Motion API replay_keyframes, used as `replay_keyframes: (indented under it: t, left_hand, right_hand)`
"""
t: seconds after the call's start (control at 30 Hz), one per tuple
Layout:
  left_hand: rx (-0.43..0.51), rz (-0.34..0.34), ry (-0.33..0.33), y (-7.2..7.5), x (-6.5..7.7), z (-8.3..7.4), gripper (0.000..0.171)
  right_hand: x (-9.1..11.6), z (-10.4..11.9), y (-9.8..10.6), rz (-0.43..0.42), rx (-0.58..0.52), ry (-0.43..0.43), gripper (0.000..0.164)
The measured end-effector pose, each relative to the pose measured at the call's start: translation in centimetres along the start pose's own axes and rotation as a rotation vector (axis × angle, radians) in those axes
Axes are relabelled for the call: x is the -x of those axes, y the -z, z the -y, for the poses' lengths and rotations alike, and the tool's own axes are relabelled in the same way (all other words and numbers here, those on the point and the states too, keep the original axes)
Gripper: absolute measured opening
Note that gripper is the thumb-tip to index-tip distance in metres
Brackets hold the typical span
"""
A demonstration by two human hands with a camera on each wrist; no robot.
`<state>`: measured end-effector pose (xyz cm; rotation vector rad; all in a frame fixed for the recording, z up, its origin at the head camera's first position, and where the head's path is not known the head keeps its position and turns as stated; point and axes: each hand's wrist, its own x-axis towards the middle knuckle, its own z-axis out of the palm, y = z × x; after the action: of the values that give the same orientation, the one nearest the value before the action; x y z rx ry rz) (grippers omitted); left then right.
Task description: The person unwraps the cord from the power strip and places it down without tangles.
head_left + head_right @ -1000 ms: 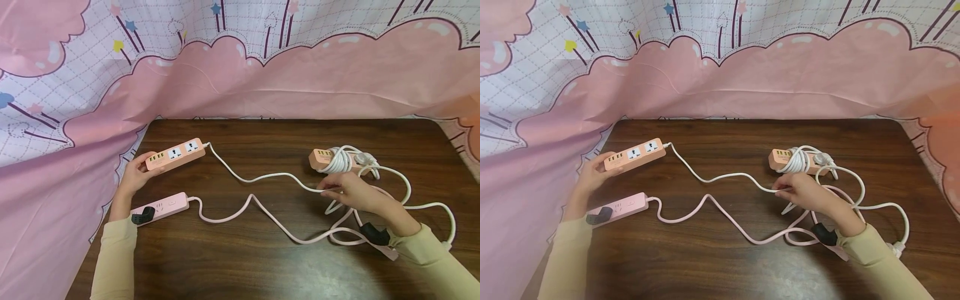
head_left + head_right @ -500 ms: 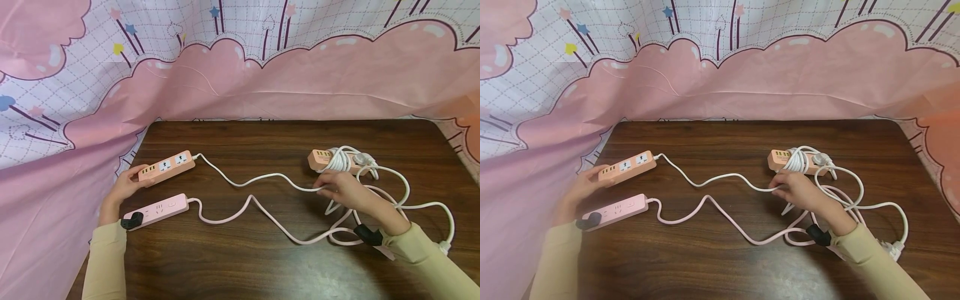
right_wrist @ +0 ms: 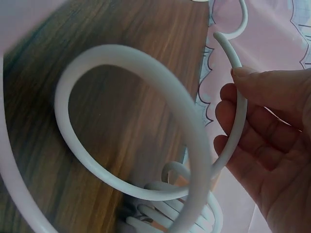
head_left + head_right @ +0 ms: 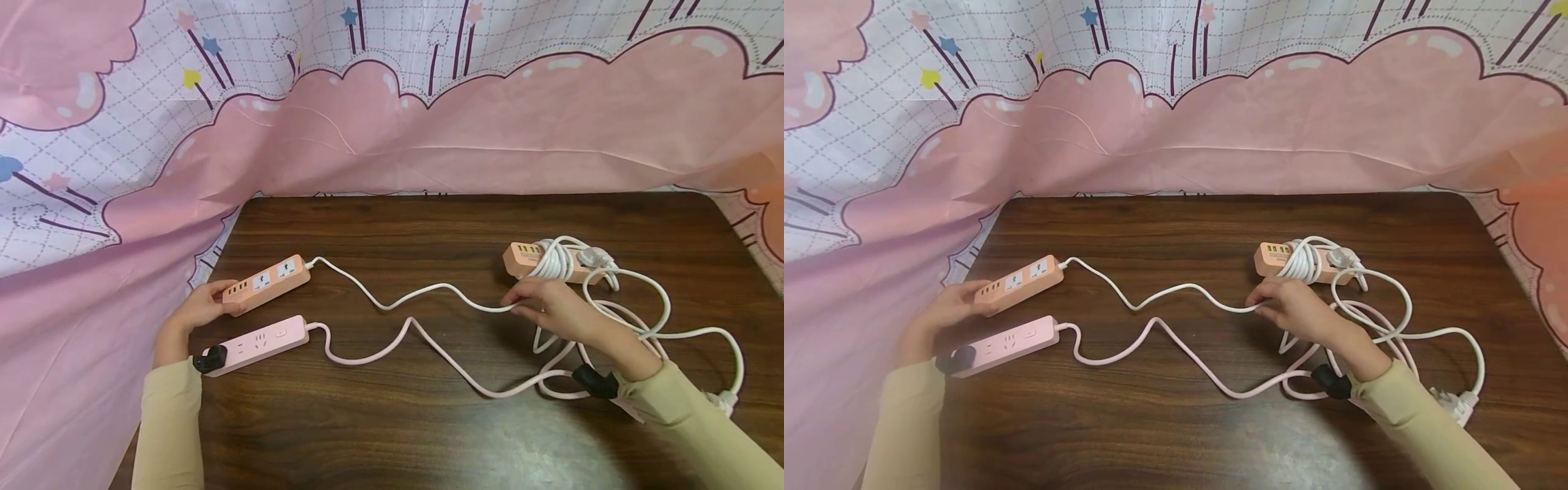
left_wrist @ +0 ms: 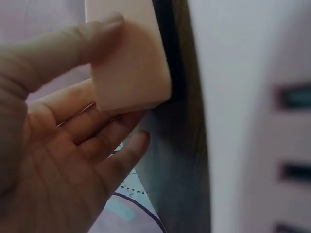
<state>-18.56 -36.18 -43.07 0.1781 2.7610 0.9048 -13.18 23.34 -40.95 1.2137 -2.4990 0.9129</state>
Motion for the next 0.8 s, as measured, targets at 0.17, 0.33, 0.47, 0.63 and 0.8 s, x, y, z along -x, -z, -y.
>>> replay_keyframes:
  t: [0.17, 0.33, 0.47, 0.63, 0.8]
  left_hand:
    - [-0.032, 0.026, 0.021, 0.0, -0.5, 0.0, 0.064]
    - [-0.049, 0.039, 0.048, 0.0, -0.8, -0.7, 0.065]
    - [-0.076, 0.044, 0.052, -0.1, -1.1, -1.4, 0.066]
    - [-0.087, 0.060, 0.058, -0.5, -1.4, -2.4, 0.067]
    - [-0.127, 0.057, 0.064, -0.7, -1.7, -2.9, 0.059]
  right_hand:
    - [-0.1, -0.2, -0.4, 0.009, 0.040, 0.017, 0.031]
    - [-0.2, 0.1, -0.4, 0.036, 0.058, -0.012, 0.030]
    - [-0.2, 0.2, -0.4, 0.043, 0.054, -0.024, 0.030]
    - [-0.2, 0.2, -0.6, 0.044, 0.049, -0.039, 0.030]
    - [-0.2, 0.4, -0.6, 0.075, 0.054, -0.072, 0.031]
